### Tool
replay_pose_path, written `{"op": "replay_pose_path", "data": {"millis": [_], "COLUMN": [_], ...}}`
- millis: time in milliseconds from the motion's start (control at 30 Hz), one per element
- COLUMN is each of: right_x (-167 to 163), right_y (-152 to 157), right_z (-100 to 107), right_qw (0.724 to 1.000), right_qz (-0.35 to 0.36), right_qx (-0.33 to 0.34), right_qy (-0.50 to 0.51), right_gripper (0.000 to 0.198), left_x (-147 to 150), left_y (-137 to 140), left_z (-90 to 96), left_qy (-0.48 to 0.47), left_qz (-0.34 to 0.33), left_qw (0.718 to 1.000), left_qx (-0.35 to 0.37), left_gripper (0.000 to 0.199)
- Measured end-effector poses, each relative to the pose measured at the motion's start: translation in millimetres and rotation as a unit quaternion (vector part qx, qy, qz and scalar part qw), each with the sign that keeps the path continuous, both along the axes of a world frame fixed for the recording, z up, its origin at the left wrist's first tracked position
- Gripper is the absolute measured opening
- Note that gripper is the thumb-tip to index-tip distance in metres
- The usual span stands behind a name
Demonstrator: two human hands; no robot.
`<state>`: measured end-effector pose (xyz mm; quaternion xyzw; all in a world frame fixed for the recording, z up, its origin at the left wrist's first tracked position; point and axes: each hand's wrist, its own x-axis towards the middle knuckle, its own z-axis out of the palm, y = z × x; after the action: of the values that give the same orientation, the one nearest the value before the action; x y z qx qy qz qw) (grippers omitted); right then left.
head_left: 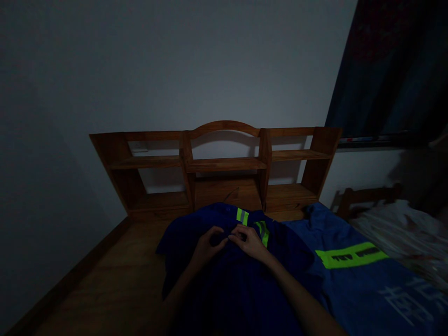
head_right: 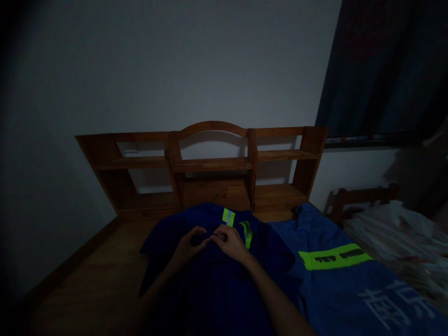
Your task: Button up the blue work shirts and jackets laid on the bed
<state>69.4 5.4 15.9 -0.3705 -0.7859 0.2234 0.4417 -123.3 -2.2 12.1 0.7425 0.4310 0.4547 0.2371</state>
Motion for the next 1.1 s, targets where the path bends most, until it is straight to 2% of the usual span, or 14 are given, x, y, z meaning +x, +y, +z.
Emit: {"op": "replay_pose_path", "data": {"millis": [100,200,533,800,867,933,967,1033,1100], "right_x": [-1,-1,-1,-3,-4,-3,-2,3,11], "right_y": [0,-1,-1,-4,-5,-6,-5,-4,-1], "right_z": [0,1,-1,2,4,6,6,4,0], "right_qw": [1.000,1.000,1.000,0.999,0.999,0.993,0.984,0.955,0.933], "right_qz": [0.001,0.003,0.012,0.019,-0.006,-0.083,-0.140,-0.247,-0.269], "right_qx": [-0.003,0.000,0.029,0.034,0.035,0.046,0.052,0.039,-0.033], "right_qy": [-0.003,-0.007,0.001,-0.004,-0.030,-0.074,-0.101,-0.162,-0.236], "right_gripper": [0.018,0.018,0.022,0.022,0.022,0.025,0.030,0.061,0.098], "left_x": [2,4,3,0,1,1,0,-2,-6], "left_y": [-1,-2,-6,-1,1,4,6,11,15], "left_z": [0.4,3.2,7.9,1.2,-2.9,-7.8,-10.3,-14.5,-16.8], "left_qy": [-0.007,-0.002,0.027,0.039,0.060,0.097,0.114,0.113,0.078], "left_qz": [-0.016,-0.031,0.010,0.037,0.070,0.107,0.120,0.153,0.200], "left_qw": [1.000,0.999,0.999,0.998,0.996,0.989,0.986,0.982,0.976], "left_qx": [0.008,0.018,0.028,0.017,0.020,0.015,0.005,-0.020,-0.039], "left_gripper": [0.030,0.025,0.025,0.025,0.025,0.026,0.026,0.025,0.025]}}
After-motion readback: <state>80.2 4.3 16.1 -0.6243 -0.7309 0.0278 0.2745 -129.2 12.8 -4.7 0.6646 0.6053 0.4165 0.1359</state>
